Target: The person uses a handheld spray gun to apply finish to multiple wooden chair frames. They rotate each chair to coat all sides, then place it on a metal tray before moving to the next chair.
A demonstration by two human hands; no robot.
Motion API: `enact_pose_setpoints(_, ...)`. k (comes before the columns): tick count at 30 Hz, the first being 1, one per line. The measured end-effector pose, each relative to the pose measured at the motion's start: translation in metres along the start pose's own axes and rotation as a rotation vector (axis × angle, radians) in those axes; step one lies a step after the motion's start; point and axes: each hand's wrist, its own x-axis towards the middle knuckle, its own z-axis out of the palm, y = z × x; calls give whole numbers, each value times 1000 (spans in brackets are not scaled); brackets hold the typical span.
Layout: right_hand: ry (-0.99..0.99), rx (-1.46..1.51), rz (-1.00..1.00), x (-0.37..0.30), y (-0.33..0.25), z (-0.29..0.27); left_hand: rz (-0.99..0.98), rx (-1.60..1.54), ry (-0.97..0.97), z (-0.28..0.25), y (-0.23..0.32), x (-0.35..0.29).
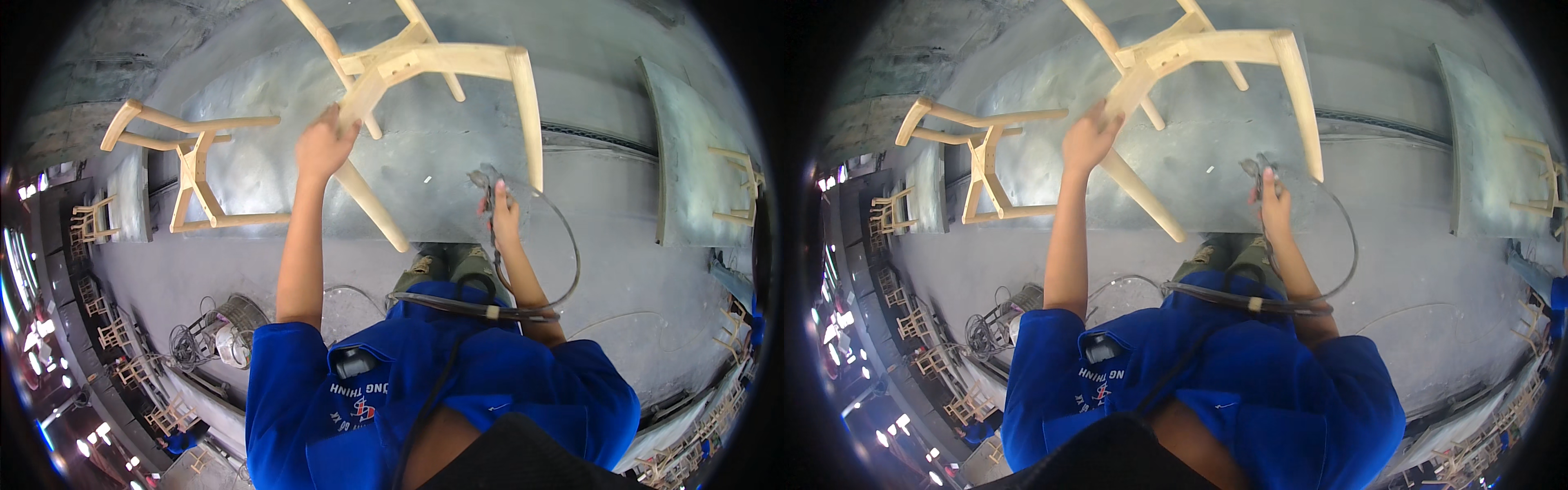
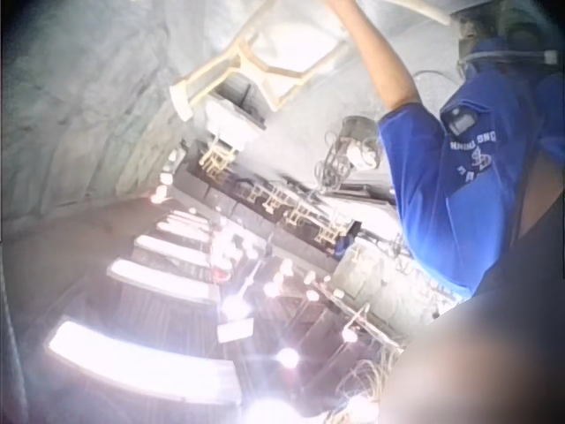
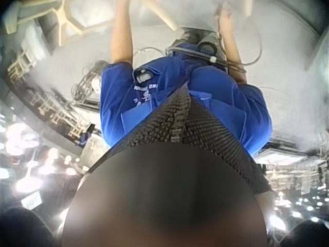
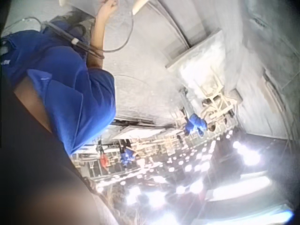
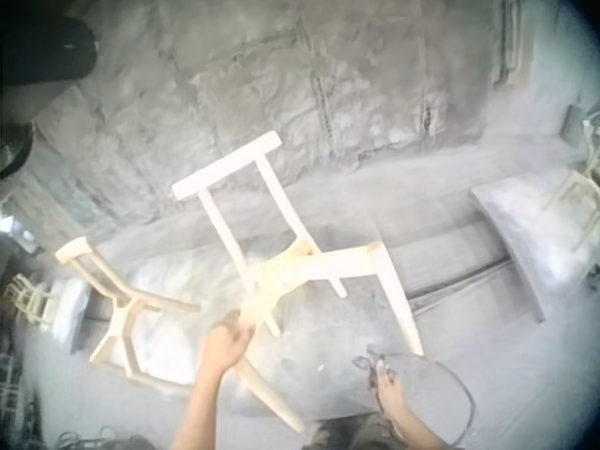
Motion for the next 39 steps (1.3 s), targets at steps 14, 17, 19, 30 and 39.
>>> enact_pose_setpoints(14, 10, 561, 76, 137, -52, 208, -76, -29, -103, -18, -46, 122)
enact_pose_setpoints(17, 93, 508, 178, 144, -11, 209, -66, -43, -74, -14, -50, 132)
enact_pose_setpoints(19, 139, 434, 221, 132, 22, 194, -59, -38, -52, -12, -54, 137)
enact_pose_setpoints(30, 379, 251, -125, 148, 4, 167, -5, -29, -78, -20, -56, 159)
enact_pose_setpoints(39, 485, 472, -250, 201, -63, 154, -23, 27, -106, -23, -53, 160)
